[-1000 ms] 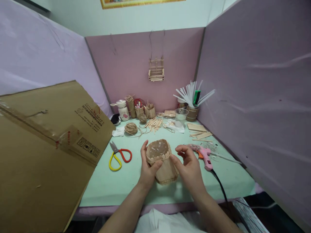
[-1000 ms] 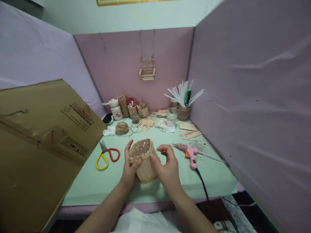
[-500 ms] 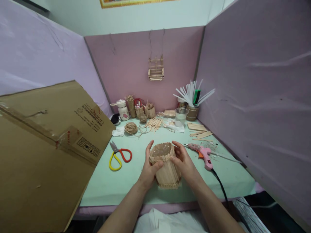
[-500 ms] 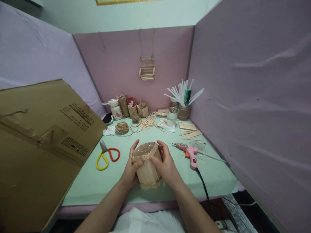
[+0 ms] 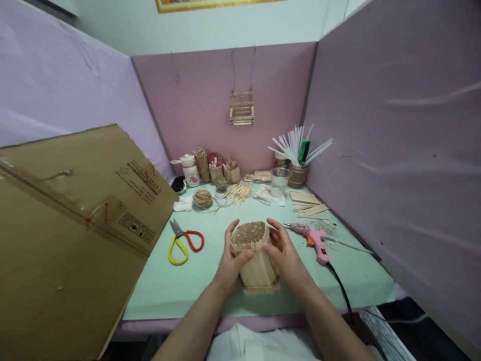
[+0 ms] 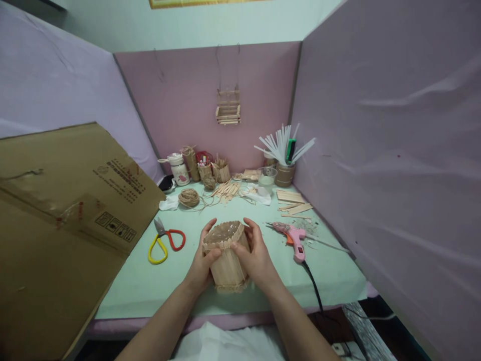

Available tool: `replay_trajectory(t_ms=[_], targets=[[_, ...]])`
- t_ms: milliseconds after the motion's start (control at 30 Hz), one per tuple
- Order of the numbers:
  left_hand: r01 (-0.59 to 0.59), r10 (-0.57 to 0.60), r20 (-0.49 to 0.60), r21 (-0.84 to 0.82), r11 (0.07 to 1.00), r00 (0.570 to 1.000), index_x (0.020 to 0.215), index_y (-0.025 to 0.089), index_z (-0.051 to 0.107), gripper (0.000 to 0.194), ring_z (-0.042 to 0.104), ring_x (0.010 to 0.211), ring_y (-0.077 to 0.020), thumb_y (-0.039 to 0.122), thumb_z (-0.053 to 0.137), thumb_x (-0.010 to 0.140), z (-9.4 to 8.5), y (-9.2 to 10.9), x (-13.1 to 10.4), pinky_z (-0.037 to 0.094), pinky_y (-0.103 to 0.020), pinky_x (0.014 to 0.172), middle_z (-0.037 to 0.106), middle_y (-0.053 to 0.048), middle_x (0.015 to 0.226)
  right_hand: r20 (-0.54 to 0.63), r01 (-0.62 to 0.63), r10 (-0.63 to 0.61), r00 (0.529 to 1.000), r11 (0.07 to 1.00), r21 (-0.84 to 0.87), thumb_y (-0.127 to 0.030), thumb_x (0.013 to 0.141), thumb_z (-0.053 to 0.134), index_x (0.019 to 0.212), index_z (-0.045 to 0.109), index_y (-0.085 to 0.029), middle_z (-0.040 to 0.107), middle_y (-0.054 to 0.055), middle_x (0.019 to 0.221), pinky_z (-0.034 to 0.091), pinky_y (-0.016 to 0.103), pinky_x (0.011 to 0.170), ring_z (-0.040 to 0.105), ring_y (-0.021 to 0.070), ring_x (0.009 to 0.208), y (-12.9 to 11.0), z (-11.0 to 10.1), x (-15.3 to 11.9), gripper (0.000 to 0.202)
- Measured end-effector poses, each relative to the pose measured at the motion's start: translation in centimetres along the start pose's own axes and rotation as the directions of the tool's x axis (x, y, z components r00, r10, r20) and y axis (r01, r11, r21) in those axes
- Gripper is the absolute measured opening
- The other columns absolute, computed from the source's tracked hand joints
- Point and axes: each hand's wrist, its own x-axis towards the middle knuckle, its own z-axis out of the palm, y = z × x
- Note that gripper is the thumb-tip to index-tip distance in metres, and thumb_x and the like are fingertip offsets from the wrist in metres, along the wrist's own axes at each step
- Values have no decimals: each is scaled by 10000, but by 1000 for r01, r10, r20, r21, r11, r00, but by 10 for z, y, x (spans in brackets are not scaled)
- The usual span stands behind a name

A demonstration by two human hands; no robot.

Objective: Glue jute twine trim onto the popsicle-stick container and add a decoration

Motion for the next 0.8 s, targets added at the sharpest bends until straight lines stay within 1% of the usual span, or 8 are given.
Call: replay_trajectory(t_ms=[100,233,367,533,600,667,800], targets=[[28,-28,40,-20,999,999,1427,300,245,946,570,1151,-302,434,785,662,-1,1,0,439,-428,966,562,-114,1297,8,-24,24,1000,999,43,-381,726,675,1267,419,-253,584,113,1271,419,487,1014,554,265,1201,-4,-2,-1,612],[30,-30,13,-19,999,999,1415,296,287,865,564,1160,-301,410,759,699,0,2,-1,433,-432,976,542,-116,1324,19,-34,33,999,998,49,-399,747,668,1274,416,-264,588,106,1273,422,478,1016,555,260,1207,-7,-4,-2,599],[23,-23,10,-31,999,1000,1405,291,304,822,567,1157,-295,404,742,719,0,2,-1,434,-433,977,563,-112,1300,19,-26,25,1000,998,64,-397,746,673,1281,402,-263,587,109,1278,412,489,1027,555,264,1210,-5,-3,-2,614],[37,-35,52,-44,998,998,1435,310,276,961,531,1208,-309,506,782,642,0,4,-1,422,-424,990,548,-110,1333,14,-50,49,999,989,136,-379,742,671,1298,398,-263,595,113,1280,406,510,1027,552,283,1218,-2,-6,1,630],[43,-41,45,-44,998,998,1437,306,283,925,524,1219,-307,523,755,672,1,5,-1,404,-425,1008,541,-114,1341,20,-63,60,998,984,167,-369,745,668,1313,387,-255,599,115,1276,389,511,1042,551,284,1220,-2,-9,1,644],[53,-52,33,-42,998,998,1434,303,291,865,526,1219,-302,503,730,715,1,7,-1,397,-429,1015,538,-117,1342,27,-70,66,997,981,179,-359,754,662,1326,376,-253,596,112,1279,372,501,1059,547,278,1225,-1,-10,1,648],[39,-37,49,-45,998,998,1425,289,297,840,514,1234,-304,482,727,729,0,9,-1,394,-437,1020,524,-126,1353,41,-55,49,998,984,169,-357,772,654,1337,372,-256,593,110,1286,375,497,1058,546,277,1228,1,-11,1,639]])
